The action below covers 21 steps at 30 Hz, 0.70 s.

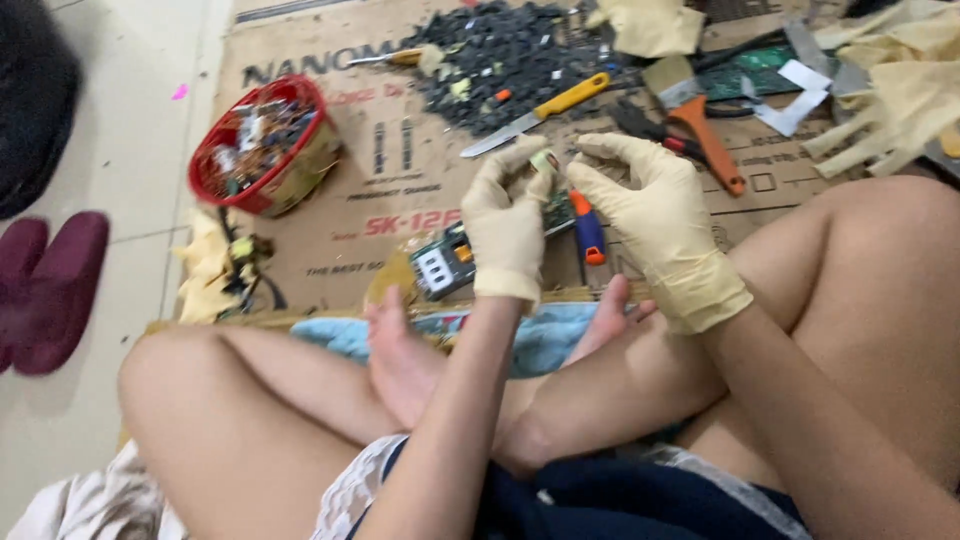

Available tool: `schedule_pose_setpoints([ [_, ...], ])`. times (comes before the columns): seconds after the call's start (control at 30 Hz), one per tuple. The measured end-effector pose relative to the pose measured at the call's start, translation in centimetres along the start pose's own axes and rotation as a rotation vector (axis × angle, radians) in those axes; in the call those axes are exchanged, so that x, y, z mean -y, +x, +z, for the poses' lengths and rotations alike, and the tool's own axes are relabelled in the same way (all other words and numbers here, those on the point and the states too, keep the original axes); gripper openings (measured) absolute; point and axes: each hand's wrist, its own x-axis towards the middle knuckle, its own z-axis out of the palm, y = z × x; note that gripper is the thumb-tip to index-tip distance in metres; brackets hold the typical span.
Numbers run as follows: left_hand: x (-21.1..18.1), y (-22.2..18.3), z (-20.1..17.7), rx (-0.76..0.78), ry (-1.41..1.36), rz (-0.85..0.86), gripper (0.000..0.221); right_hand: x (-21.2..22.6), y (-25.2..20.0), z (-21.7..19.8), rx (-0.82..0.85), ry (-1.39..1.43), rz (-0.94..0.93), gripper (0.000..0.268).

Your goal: The person sits on the floor and uses a screwdriver and pliers to remove components from a small circuit board. They unscrew parts, pry off pieces, and strip copper wire from a transformer-like component, placing debris on the cardboard.

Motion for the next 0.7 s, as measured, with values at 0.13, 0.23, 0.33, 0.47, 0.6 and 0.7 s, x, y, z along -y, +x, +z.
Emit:
schedule_pose_setpoints([
  [0.13, -1.1, -1.6, -2.7, -0.007, -0.032, -0.030, 0.037, 1.9, -2.6, 3.1, 0.093, 0.069, 0.006, 0.050],
  [0.23, -1.7, -2.7, -4.2, 0.008, 0.045, -0.031, 0.032, 1.2, -3.3, 4.7, 0.052, 0.090, 0.020, 0.032],
  [0.33, -1.4, -3.5, -4.8, 0.010, 0.054, -0.068, 0.029, -0.7, -3.7, 5.0, -0.043, -0.036, -0.098, 0.018],
  [0.47, 0.9, -5.2, -4.5, -0.049, 0.131, -0.224, 0.025, -2.1, -5.4, 4.0, -0.082, -0.293, -0.305, 0.013],
  [0.6, 2.1, -7.6, -2.7, -0.074, 0.262, -0.390, 0.022, -4.2, -6.5, 2.6, -0.167, -0.588, -0.561, 0.009],
  [0.7, 0.5, -8.6, -1.8, -0.073, 0.139, -0.373, 0.025, -4.1, -6.5, 2.4, -0.180, -0.491, -0.480, 0.008],
])
